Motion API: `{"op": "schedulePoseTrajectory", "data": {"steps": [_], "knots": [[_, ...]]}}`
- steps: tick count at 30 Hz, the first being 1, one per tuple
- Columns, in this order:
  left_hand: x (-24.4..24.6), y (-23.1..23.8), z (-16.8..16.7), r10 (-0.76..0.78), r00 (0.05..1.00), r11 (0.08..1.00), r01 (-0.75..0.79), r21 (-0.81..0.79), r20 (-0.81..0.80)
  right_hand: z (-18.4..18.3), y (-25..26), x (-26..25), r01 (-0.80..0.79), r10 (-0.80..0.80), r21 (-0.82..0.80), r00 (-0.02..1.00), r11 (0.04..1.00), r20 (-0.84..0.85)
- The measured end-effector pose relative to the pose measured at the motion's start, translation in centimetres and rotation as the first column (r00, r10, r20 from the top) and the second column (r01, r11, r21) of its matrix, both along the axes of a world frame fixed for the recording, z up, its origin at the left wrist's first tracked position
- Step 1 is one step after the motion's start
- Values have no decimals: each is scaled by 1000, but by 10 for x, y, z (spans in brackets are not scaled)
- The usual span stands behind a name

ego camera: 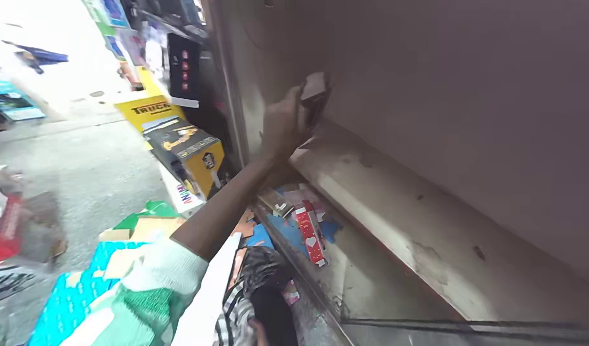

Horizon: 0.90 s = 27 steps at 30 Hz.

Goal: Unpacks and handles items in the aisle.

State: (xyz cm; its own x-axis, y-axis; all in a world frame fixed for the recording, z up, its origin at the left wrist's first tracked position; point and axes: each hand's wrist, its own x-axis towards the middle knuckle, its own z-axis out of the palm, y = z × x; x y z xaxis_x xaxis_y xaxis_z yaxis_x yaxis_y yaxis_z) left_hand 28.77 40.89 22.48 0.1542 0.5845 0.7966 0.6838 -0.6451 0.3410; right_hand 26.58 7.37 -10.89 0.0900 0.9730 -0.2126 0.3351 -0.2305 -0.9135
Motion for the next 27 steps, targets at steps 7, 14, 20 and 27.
{"op": "schedulePoseTrajectory", "data": {"steps": [7,14,20,27], "knots": [[-186,-176,-128,219,828,950,-59,-306,517,112,54,-22,290,-250,681,955,672,-160],[-240,-287,-173,337,596,896,35,-443,729,152,138,-102,-202,-59,766,952,610,299],[-274,-305,-171,399,556,864,38,-502,729,136,76,-150,-321,32,862,941,391,336],[-314,-316,-198,466,391,844,74,-531,794,124,99,-91,-221,301,342,933,913,-199]]}}
